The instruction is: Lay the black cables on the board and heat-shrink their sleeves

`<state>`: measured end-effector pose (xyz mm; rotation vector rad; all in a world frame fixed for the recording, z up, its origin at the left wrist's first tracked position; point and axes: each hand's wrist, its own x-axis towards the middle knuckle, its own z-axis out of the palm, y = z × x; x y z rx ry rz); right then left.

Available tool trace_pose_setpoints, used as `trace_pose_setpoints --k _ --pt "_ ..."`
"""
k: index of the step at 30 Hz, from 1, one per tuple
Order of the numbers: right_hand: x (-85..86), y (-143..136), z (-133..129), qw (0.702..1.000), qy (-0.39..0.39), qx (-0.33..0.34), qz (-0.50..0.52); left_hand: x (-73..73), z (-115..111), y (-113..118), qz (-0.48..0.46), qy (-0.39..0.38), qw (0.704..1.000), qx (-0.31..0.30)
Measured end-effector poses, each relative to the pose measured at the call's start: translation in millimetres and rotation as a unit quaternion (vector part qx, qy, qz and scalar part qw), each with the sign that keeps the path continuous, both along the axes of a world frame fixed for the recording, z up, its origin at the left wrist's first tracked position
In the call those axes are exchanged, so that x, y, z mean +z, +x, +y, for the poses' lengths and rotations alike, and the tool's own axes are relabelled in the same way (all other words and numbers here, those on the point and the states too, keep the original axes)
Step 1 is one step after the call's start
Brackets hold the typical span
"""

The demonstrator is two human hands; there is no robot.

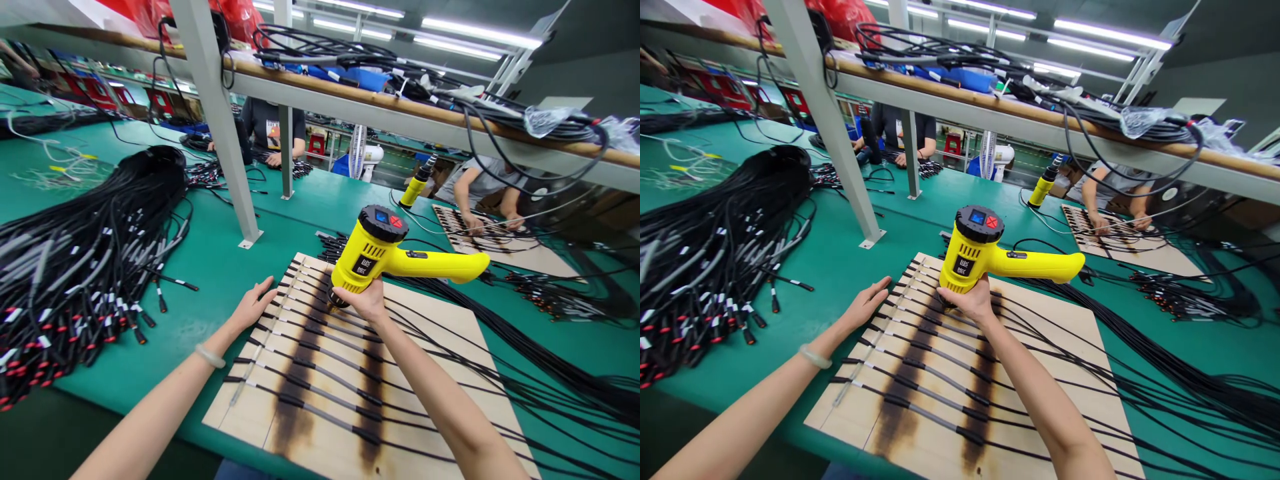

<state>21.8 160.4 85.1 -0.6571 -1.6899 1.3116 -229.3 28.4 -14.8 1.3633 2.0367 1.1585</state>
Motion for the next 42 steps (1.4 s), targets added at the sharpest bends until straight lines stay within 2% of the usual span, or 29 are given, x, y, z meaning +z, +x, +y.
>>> trace_pose_setpoints --k 6,18,27,32,36,42 --pt "-4.6 -8 -1 1.0 0.0 0.009 0.009 -1.4 -12 9 -0.023 0.009 0.999 -0.04" --pt "1.5 -22 -2 1.0 0.001 0.011 0.015 -5.5 -12 10 -0.009 0.007 0.999 -0.038" --pt "-1.3 -27 -1 1.0 0.008 0.017 0.015 -9.5 -11 10 -0.008 0.011 0.999 -0.047" --pt "5.9 -29 -5 0.999 0.002 0.038 0.022 -10.6 -11 10 -0.005 0.012 0.999 -0.049" --pt "9.2 -30 -8 0.999 0.005 0.043 0.031 -10.5 -11 10 -0.001 0.013 0.999 -0.05" --pt "4.9 -30 -6 0.999 0.012 0.037 0.031 -7.0 -12 10 0.018 -0.004 0.998 -0.057"
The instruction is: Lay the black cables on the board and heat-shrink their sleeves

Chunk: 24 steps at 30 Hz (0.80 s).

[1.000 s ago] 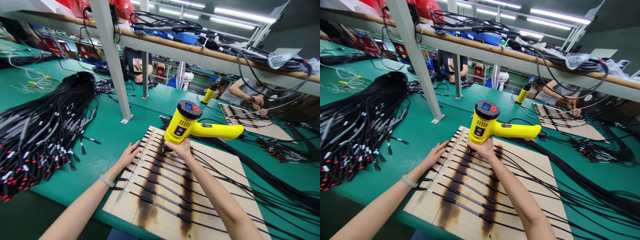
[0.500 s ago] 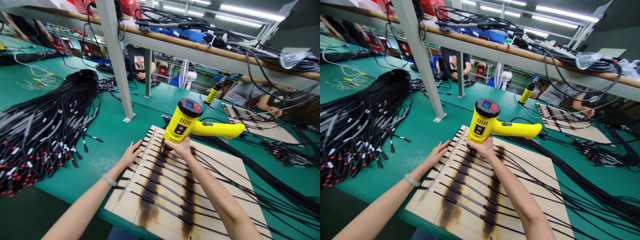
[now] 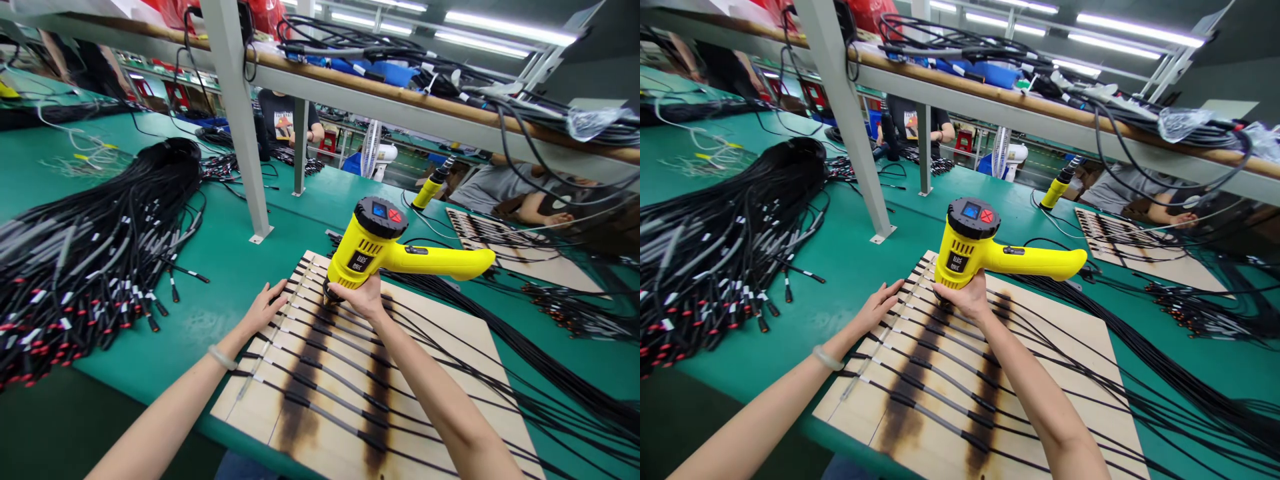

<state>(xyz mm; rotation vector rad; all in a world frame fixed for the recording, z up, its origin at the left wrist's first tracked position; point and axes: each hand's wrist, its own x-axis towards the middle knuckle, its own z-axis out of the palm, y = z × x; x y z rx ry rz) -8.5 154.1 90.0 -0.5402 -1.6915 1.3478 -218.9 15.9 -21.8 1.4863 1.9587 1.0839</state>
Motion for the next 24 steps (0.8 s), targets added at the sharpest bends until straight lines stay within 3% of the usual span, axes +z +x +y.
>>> trace_pose_setpoints --k 24 --pt "-1.6 2.4 -3.2 1.0 0.018 -0.007 -0.008 -3.3 0.0 0.0 0.007 0.008 1.0 0.003"
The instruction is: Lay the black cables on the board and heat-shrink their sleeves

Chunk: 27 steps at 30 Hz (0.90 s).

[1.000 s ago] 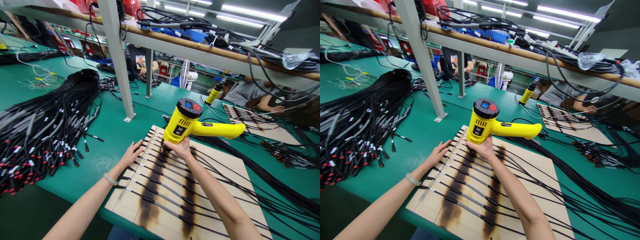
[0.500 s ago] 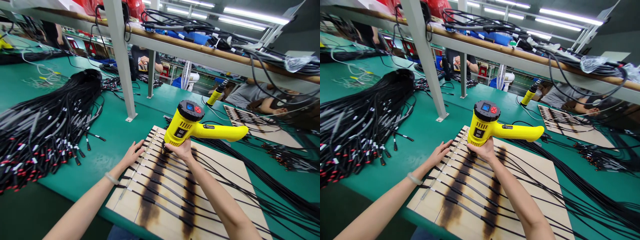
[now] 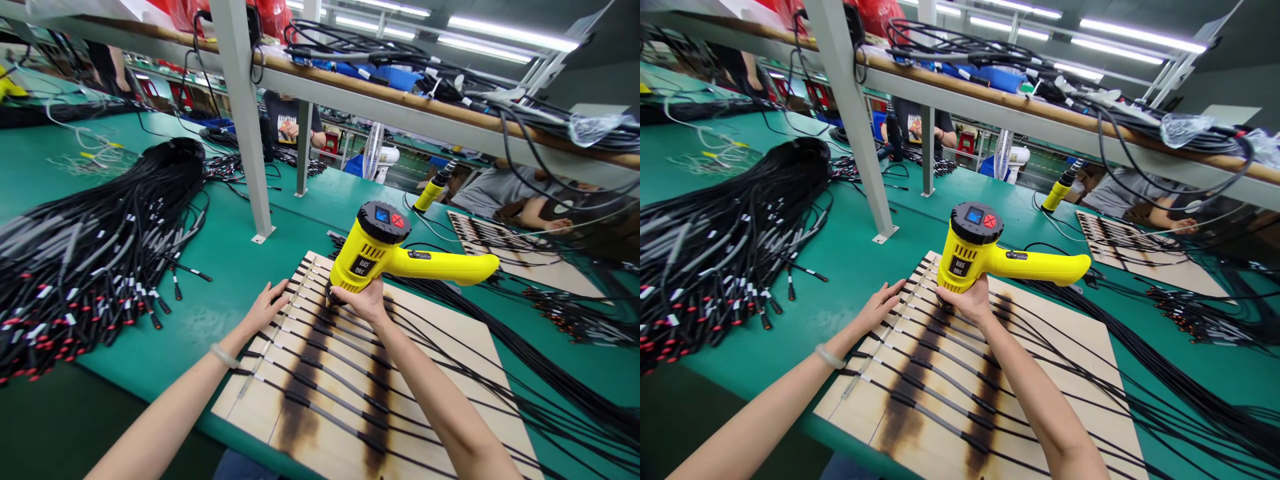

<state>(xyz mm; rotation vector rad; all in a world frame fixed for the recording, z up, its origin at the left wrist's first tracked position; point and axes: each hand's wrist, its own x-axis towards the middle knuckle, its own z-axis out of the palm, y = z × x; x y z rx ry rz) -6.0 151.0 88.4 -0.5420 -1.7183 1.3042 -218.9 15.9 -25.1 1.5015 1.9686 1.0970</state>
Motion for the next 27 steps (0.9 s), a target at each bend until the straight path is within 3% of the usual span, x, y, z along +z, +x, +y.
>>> trace_pose_setpoints --k 14,27 --pt "-11.5 32 -8 0.999 -0.028 -0.024 -0.005 4.6 1 3 0.0 -0.01 1.0 0.001" --pt "-10.1 28 -11 1.0 -0.019 -0.015 -0.011 7.3 0 5 0.004 -0.019 1.0 0.014"
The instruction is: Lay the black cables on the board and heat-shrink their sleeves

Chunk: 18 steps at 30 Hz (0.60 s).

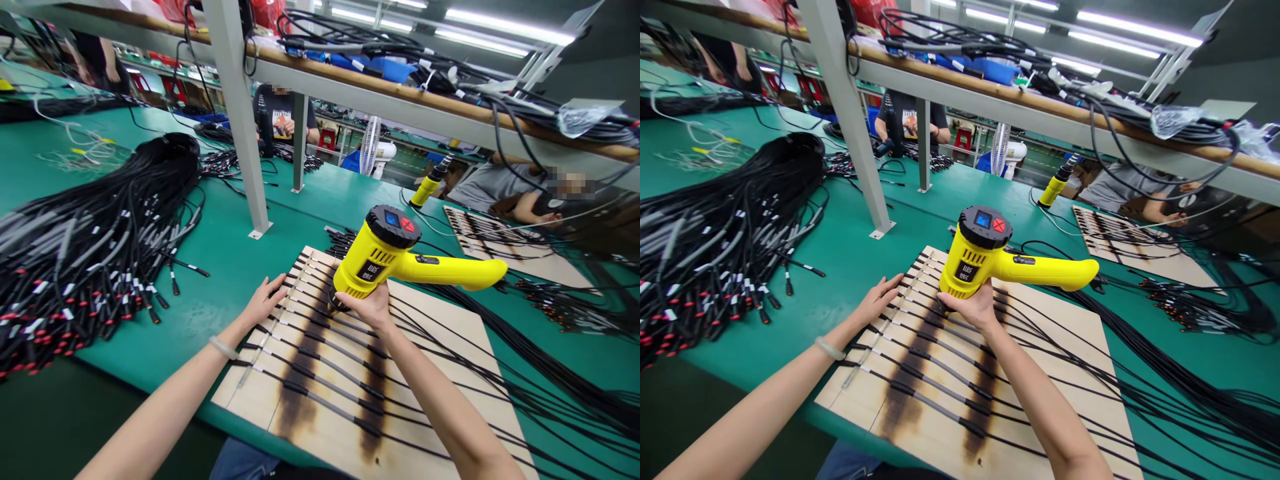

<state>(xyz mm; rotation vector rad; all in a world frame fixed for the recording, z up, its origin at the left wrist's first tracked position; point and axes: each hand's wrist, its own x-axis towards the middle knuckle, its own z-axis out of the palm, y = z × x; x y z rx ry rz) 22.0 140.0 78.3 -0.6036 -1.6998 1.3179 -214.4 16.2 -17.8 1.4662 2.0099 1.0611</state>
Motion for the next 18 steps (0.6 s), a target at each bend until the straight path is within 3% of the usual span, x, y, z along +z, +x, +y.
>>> trace_pose_setpoints --k 18 --pt "0.2 -13 -2 0.999 -0.017 0.032 0.005 -3.0 0 -1 0.011 -0.001 1.0 -0.007"
